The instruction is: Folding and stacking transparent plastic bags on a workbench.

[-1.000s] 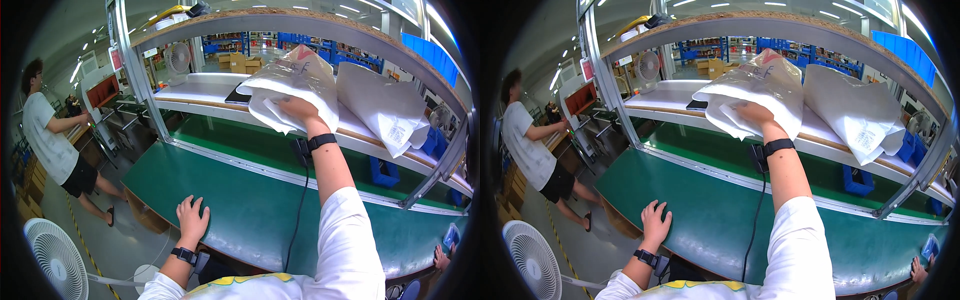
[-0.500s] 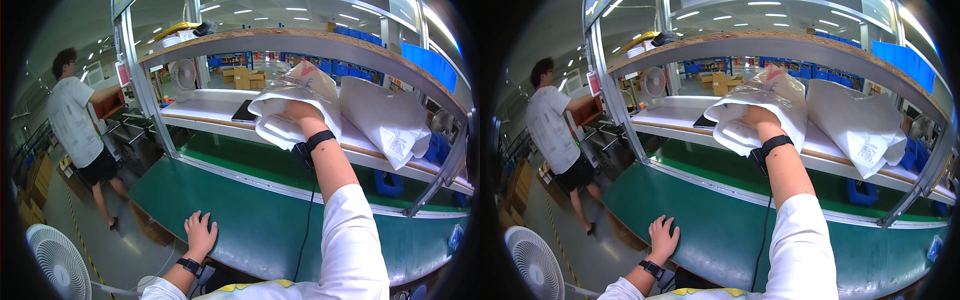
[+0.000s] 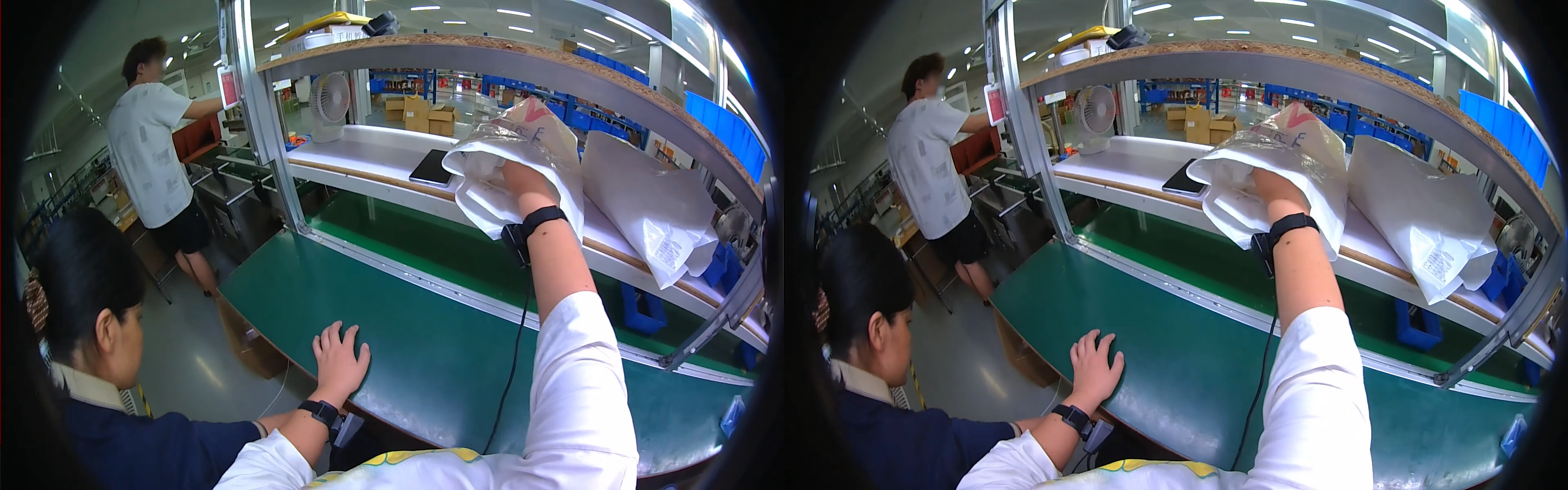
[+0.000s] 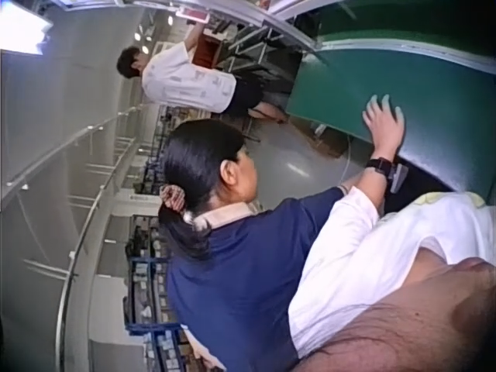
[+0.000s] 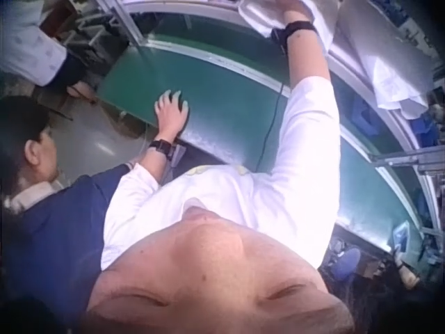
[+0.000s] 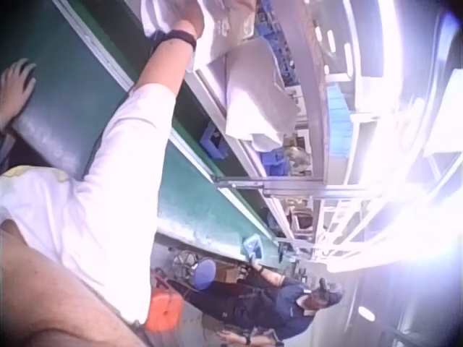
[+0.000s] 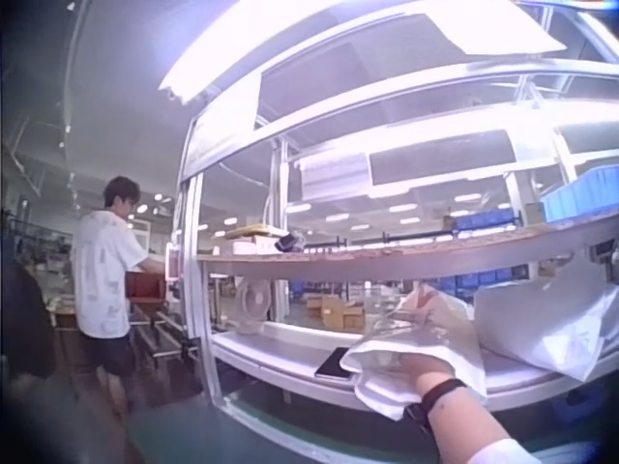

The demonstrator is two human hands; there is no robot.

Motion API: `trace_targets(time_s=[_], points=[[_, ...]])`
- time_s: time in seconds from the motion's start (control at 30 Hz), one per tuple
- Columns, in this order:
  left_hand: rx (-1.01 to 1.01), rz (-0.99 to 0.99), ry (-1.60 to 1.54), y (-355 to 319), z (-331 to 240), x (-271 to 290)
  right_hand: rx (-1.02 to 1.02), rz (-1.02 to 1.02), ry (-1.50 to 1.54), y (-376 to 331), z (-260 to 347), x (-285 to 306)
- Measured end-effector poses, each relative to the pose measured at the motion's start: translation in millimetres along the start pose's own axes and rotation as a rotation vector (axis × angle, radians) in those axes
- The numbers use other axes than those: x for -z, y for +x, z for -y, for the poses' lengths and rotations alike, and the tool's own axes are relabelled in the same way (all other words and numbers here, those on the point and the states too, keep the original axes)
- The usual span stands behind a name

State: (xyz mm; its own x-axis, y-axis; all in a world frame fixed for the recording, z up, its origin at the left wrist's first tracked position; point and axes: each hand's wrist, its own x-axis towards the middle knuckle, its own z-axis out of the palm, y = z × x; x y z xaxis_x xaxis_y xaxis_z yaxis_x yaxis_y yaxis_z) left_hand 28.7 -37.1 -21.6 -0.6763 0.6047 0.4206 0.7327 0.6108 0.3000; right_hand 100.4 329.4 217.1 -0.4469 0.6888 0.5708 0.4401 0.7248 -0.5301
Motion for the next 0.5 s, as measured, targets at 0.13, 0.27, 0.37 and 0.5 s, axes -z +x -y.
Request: trace_targets(time_s=[0.13, 0.27, 0.37, 0.5], points=[[0.014, -0.014, -0.001, 0.5, -1.1, 4.2, 0.114, 0.226, -0.34, -14.3, 8.6, 8.8], [0.023, -0.012, -0.013, 1.6, 1.3, 3.1, 0.442, 0.06, -0.434, -70.5, 15.3, 34.3], [0.024, -0.042, 0.001, 2.6, 3.0, 1.2, 0.626, -0.149, -0.225, -99.8, -2.0, 50.0], [0.033, -0.018, -0.007, -1.5, 5.0, -0.5, 0.541, -0.134, 0.033, -142.2, 0.0, 82.6]])
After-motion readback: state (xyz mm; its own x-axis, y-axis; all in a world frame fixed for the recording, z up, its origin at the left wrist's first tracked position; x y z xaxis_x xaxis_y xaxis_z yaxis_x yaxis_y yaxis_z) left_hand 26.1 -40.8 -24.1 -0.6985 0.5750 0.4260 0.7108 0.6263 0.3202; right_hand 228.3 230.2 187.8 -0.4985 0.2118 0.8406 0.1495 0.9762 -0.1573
